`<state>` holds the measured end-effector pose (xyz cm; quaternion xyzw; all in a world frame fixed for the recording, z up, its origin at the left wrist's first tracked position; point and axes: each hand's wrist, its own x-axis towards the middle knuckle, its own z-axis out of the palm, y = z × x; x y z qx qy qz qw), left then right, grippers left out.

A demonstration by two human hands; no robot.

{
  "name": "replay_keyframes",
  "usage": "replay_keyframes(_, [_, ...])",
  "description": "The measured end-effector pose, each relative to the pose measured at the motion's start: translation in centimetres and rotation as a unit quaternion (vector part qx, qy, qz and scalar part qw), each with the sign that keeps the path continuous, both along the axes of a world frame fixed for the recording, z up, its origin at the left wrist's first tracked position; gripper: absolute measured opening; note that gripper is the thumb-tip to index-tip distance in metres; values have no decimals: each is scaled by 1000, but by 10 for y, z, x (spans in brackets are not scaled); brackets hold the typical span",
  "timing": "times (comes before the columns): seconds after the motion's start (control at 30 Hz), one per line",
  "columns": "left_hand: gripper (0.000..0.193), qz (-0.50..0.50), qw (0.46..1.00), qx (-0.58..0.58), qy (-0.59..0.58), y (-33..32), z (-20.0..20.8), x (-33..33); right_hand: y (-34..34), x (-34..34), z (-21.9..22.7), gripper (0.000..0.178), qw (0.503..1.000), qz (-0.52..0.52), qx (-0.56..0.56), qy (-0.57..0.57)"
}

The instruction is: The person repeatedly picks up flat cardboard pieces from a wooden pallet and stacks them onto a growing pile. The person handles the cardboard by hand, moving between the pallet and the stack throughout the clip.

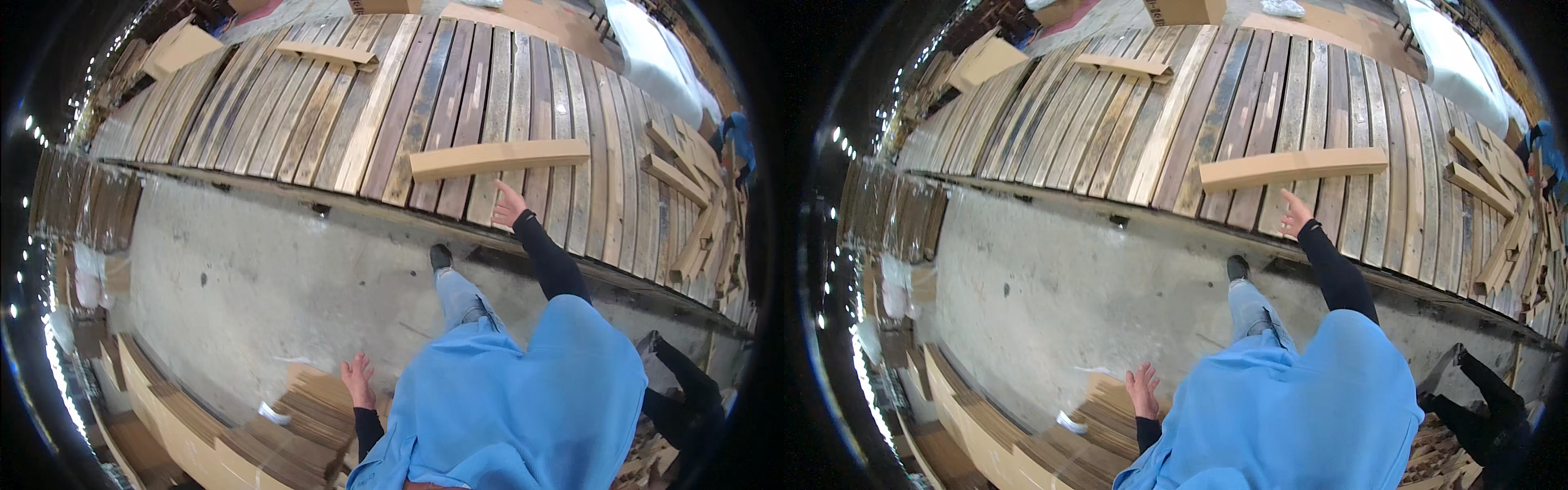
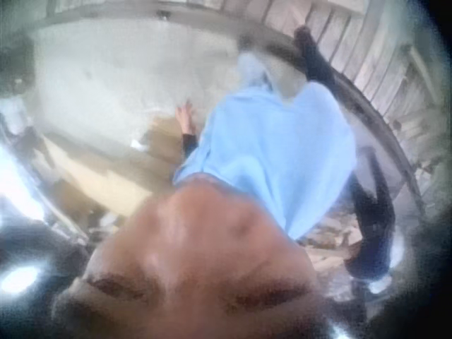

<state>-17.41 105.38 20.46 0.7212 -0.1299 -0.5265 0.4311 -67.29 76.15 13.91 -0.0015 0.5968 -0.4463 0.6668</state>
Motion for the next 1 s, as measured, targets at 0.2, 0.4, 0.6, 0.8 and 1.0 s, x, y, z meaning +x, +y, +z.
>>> replay_keyframes(0.2, [67,-97,994,-37,-32,-229,-8,-5,-117,20,-82,114,977,-189,84,53])
replay_keyframes(0.4, [47,-231,971,-51,21,-472,-14,-58,-210,78,-106,127,893,-256,233,287])
replay_keyframes(0.6, [35,-334,914,-88,213,-767,-159,-146,-231,91,-145,135,842,-309,303,322])
replay_keyframes(0.8, [70,-292,949,31,119,-1114,-286,-189,-250,92,-137,139,863,-385,173,277])
replay_keyframes(1.0, [53,-144,952,-1,271,-1185,-325,-276,-272,105,-111,139,778,-316,418,346])
